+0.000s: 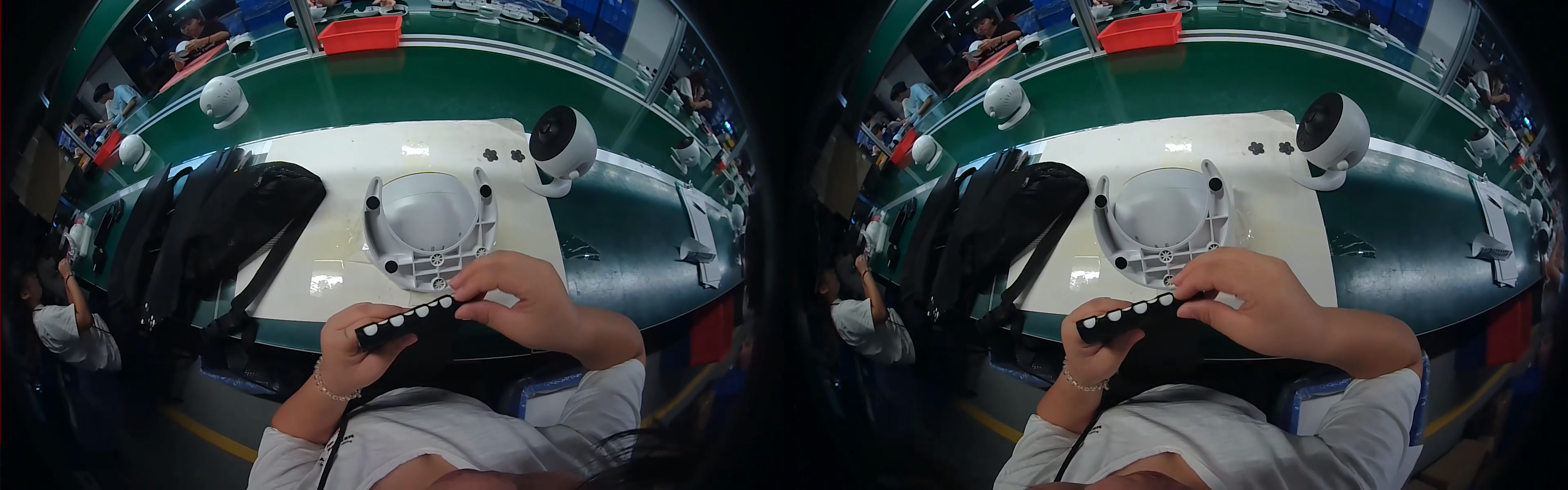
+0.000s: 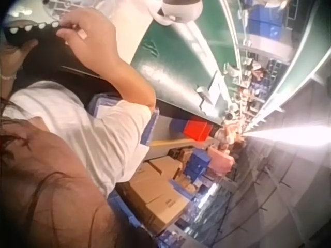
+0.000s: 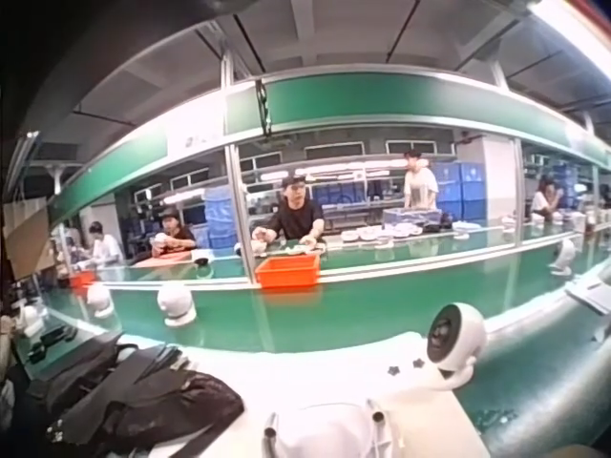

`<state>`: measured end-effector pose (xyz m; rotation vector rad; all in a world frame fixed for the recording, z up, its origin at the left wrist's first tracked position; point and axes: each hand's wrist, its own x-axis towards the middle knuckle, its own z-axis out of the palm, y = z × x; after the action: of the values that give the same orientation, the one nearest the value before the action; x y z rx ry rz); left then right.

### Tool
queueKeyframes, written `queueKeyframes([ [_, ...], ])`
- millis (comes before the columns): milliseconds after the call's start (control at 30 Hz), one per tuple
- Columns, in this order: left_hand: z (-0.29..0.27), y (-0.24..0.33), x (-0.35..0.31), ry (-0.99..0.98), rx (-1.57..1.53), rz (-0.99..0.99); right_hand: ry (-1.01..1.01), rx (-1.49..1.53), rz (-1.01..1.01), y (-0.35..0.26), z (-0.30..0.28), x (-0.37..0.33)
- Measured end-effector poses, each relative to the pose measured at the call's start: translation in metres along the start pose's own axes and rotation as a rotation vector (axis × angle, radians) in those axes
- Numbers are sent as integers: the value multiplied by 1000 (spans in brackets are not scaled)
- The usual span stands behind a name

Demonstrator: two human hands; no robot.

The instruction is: Assembling plastic housings and internal components for spherical surveillance cameras on a factory assembly line.

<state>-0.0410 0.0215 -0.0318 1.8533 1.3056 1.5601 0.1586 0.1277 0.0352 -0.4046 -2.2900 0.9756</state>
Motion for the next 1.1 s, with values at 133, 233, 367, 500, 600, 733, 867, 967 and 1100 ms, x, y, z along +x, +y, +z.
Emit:
queueKeyframes([
  [133, 0, 0, -1, 21, -29, 23, 74, -231, -269, 5, 3, 1],
  [233, 0, 5, -1, 36, -132, -203, 101, -319, -451, 10, 6, 1],
  [367, 0, 3, 0, 38, -57, -71, 85, -150, -197, 7, 11, -2],
  [500, -1, 6, -3, 52, -84, -164, 59, -142, -136, 4, 11, -4],
  [600, 2, 5, -4, 76, -78, -134, 30, -12, -56, 3, 10, -3],
  [733, 2, 1, -6, 70, -137, -185, 178, -236, -388, 13, 17, -4],
  [867, 7, 0, -8, 155, -343, -303, 139, -405, -554, 19, 10, -2],
  [967, 5, -5, -10, 136, -252, -233, 172, -311, -581, 15, 11, 3],
  [1100, 3, 0, -6, 60, -184, -205, 154, -187, -430, 9, 20, 6],
])
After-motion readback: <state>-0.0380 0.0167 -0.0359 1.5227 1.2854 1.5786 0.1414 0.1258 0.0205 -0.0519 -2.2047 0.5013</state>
